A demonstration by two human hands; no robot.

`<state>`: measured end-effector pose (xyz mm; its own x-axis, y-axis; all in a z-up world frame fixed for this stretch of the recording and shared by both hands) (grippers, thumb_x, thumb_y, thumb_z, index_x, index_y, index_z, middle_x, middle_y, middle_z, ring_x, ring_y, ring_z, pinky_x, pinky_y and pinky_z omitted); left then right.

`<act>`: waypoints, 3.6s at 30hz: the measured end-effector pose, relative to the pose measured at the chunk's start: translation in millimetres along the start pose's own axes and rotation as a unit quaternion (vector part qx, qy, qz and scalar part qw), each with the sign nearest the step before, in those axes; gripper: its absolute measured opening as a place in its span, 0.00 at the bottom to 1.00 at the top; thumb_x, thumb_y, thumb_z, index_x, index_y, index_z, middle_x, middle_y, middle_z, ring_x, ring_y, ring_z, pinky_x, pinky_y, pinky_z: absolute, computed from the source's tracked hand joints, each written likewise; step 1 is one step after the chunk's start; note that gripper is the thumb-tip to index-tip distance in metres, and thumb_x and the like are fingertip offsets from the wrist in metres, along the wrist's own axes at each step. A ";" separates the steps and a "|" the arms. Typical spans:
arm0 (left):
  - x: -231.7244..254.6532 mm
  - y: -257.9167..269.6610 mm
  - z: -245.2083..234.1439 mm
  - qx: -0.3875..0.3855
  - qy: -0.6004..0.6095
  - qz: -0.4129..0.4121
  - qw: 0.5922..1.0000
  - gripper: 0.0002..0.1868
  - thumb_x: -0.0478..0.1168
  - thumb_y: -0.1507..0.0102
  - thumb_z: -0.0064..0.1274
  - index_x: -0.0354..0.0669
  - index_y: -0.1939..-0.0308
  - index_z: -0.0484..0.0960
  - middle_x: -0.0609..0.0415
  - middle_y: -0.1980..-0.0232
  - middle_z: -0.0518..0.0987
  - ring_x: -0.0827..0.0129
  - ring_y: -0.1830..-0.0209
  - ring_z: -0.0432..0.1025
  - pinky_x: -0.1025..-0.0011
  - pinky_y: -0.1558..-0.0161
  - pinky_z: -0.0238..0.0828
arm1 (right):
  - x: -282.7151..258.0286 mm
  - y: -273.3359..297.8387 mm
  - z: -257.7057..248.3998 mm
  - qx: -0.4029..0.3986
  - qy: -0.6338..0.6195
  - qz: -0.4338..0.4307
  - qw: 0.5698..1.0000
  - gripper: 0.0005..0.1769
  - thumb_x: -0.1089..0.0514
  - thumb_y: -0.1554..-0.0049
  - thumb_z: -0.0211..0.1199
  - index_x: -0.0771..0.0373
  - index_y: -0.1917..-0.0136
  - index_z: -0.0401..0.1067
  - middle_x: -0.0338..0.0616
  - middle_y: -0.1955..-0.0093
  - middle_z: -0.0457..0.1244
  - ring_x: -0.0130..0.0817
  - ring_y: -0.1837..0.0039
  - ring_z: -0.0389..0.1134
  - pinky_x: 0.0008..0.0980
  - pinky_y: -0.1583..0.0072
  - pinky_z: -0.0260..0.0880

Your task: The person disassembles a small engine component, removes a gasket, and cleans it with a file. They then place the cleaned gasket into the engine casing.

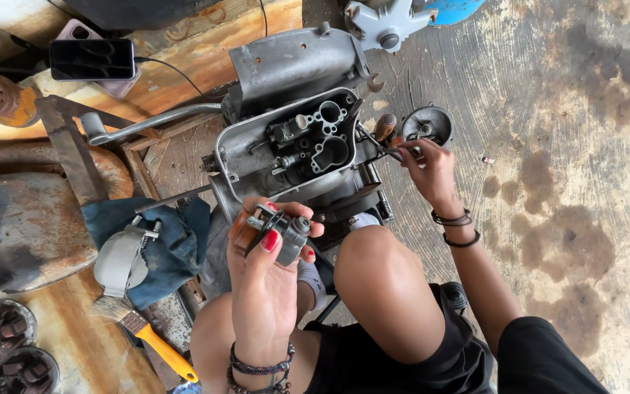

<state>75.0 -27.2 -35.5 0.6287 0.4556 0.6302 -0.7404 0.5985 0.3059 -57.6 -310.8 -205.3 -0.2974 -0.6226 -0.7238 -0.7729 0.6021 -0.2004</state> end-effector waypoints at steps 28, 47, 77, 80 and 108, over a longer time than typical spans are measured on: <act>-9.9 2.7 10.7 -0.004 -0.034 -0.039 0.999 0.17 0.43 0.38 0.57 0.46 0.49 0.71 0.38 0.52 0.80 0.51 0.59 0.78 0.73 0.68 0.68 | 114.2 90.3 114.5 0.010 -0.442 0.504 0.742 0.21 0.63 0.41 0.63 0.64 0.34 0.73 0.45 0.42 0.72 0.25 0.43 0.72 0.17 0.57 0.62; -19.4 4.8 18.9 -0.043 0.021 -0.047 0.998 0.17 0.41 0.36 0.57 0.42 0.47 0.70 0.34 0.50 0.79 0.50 0.56 0.78 0.74 0.68 0.70 | 80.0 93.5 22.6 0.128 -0.224 0.352 0.900 0.11 0.61 0.38 0.62 0.62 0.42 0.71 0.44 0.47 0.69 0.31 0.47 0.70 0.25 0.47 0.70; -18.4 2.5 73.0 -0.193 0.025 0.019 0.981 0.25 0.55 0.27 0.47 0.42 0.35 0.66 0.41 0.31 0.69 0.58 0.44 0.75 0.67 0.63 0.79 | -274.0 -46.0 -112.7 -0.195 -0.253 -0.198 0.927 0.08 0.65 0.42 0.67 0.70 0.50 0.74 0.52 0.56 0.72 0.33 0.58 0.78 0.22 0.52 0.82; -17.1 0.6 76.0 -0.196 -0.014 0.028 0.980 0.26 0.57 0.27 0.44 0.45 0.35 0.63 0.41 0.24 0.63 0.61 0.34 0.69 0.64 0.56 0.79 | -264.5 -48.4 -108.9 -0.186 -0.312 -0.135 0.922 0.08 0.66 0.40 0.65 0.73 0.48 0.73 0.55 0.51 0.70 0.36 0.53 0.75 0.24 0.48 0.81; 27.2 17.3 98.7 -0.174 -0.376 0.337 0.845 0.29 0.50 0.41 0.67 0.39 0.41 0.79 0.49 0.47 0.78 0.68 0.49 0.77 0.74 0.47 0.80 | -280.5 -38.2 -139.1 -0.131 -0.359 -0.176 0.907 0.19 0.59 0.44 0.65 0.72 0.43 0.65 0.58 0.46 0.65 0.43 0.43 0.72 0.33 0.42 0.84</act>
<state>55.9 -69.5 57.3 -0.3341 0.3013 0.8931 -0.6734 0.5867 -0.4498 -22.6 -228.7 97.2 0.3636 -0.2101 -0.9076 -0.8833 0.2318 -0.4075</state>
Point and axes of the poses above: each hand's wrist, its own y-axis away from the middle knuckle, its own z-axis out of the palm, x = y × z, the point moved 8 cm from there along -y, towards the middle knuckle
